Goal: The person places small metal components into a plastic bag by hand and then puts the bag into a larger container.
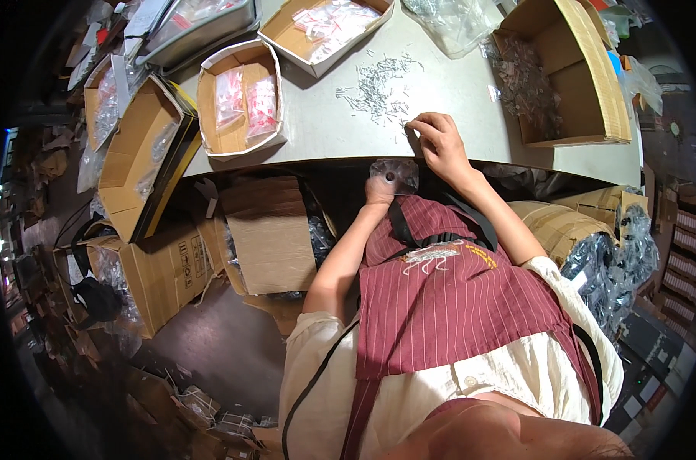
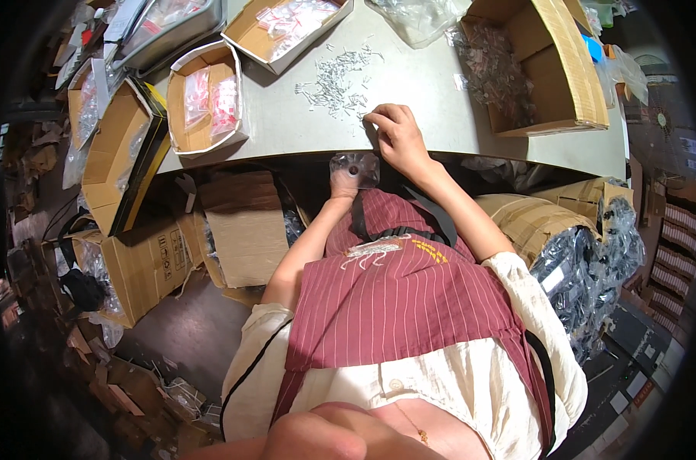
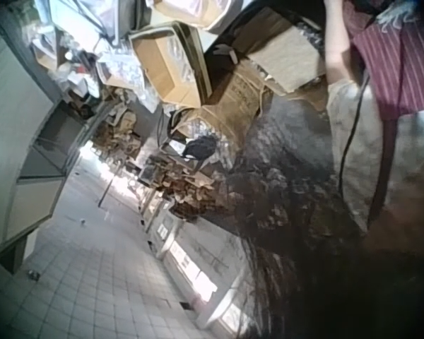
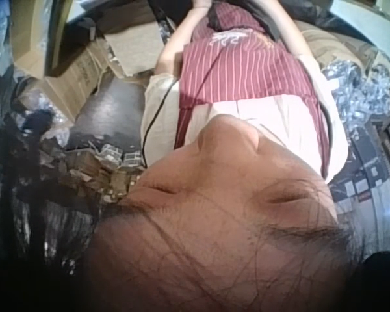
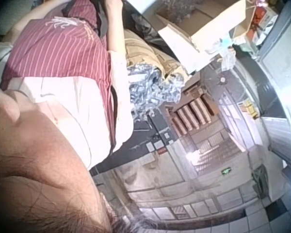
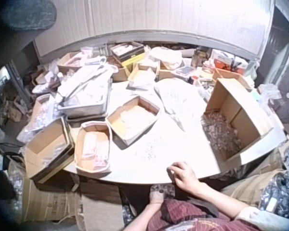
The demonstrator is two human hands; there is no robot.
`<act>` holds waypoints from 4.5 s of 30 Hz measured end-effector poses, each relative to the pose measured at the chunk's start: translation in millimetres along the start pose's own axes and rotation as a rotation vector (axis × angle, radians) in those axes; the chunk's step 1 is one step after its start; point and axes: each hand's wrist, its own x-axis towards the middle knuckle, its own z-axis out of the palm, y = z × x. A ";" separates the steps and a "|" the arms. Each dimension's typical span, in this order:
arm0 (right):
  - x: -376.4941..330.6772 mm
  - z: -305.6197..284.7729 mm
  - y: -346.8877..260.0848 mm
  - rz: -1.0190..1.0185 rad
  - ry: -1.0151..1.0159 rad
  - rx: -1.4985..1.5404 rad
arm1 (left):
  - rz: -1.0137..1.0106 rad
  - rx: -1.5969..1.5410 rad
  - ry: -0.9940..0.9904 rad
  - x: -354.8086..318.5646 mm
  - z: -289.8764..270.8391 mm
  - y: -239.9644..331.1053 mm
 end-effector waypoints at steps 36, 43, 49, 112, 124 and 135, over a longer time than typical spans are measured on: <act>-3.8 -2.1 0.2 -0.025 -0.056 0.007 | -0.050 0.070 0.015 2.2 6.9 -13.6; -3.3 -4.6 0.0 -0.014 -0.050 0.017 | -0.068 0.074 0.015 0.5 3.7 -6.3; -3.1 -4.9 -1.6 -0.018 -0.051 0.013 | -0.065 0.064 0.035 0.2 2.2 -3.7; -7.3 14.6 -13.2 -0.180 -0.072 0.078 | 0.269 -0.096 0.024 13.6 -19.0 26.7; -18.7 -4.2 4.7 0.430 0.000 0.892 | 0.091 -0.046 0.035 7.8 0.2 -2.0; -5.2 -1.1 9.5 0.122 0.048 0.235 | 0.193 -0.150 0.249 6.1 7.2 -1.5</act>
